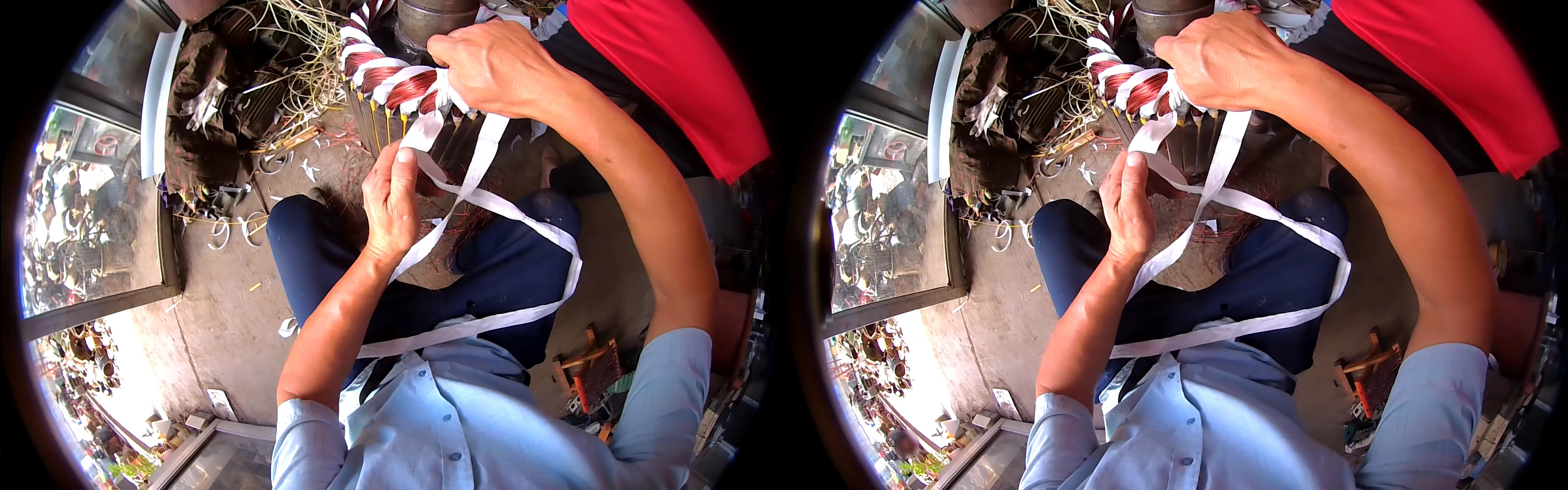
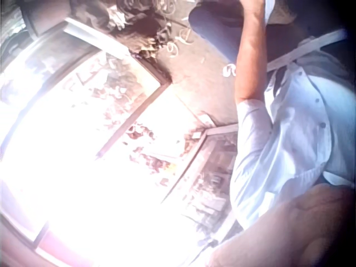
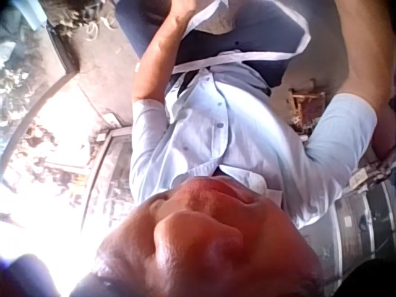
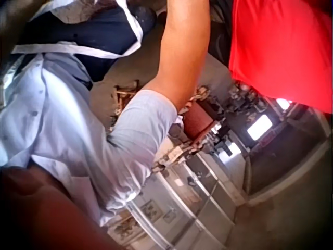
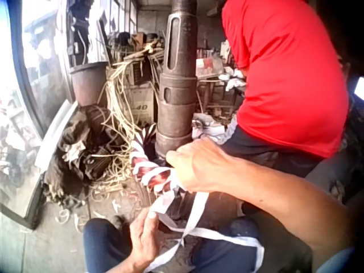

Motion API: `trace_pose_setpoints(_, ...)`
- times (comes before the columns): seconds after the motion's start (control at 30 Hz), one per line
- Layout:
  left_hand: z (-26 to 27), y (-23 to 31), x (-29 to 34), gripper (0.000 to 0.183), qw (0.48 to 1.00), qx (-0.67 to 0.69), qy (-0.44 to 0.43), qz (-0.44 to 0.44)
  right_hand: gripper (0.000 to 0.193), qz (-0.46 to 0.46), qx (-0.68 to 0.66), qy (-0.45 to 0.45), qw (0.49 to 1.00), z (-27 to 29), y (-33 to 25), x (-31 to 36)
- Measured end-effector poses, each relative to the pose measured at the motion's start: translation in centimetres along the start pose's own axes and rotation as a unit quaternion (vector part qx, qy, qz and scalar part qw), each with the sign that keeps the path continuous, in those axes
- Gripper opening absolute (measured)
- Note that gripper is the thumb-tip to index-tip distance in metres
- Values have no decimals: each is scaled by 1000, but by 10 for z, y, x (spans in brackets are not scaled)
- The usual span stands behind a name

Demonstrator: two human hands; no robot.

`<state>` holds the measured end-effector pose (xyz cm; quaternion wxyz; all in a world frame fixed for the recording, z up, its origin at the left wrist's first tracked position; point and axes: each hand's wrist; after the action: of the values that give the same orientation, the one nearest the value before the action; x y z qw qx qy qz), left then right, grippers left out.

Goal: The person wraps white insulating tape around the windings of a large motor stator and threads thin red wires through the component slots by hand.

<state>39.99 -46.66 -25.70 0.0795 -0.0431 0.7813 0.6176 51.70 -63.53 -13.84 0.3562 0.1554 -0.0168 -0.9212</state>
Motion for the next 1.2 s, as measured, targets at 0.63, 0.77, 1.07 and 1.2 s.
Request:
trace_pose_setpoints(0.63,4,8,-25,27,852,-440,-30,-282,13,-33,-34,-32,998,7,0,3)
trace_pose_setpoints(0.77,7,13,-31,20,830,-444,-45,-335,23,-123,-186,57,973,8,-1,8)
trace_pose_setpoints(1.07,24,35,0,14,900,-274,-194,-279,46,-274,-704,14,654,55,-37,47)
trace_pose_setpoints(1.2,40,67,36,24,942,-272,-180,-76,48,-267,-789,38,552,61,-71,77)
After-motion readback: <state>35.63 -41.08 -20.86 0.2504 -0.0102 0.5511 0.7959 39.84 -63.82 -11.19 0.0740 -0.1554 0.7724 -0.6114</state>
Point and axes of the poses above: each hand's wrist, its own x-axis away from the middle knuckle, its own z-axis out of the back of the hand, y = z × x, and after that the axes turned 3 degrees about -z, right-handed
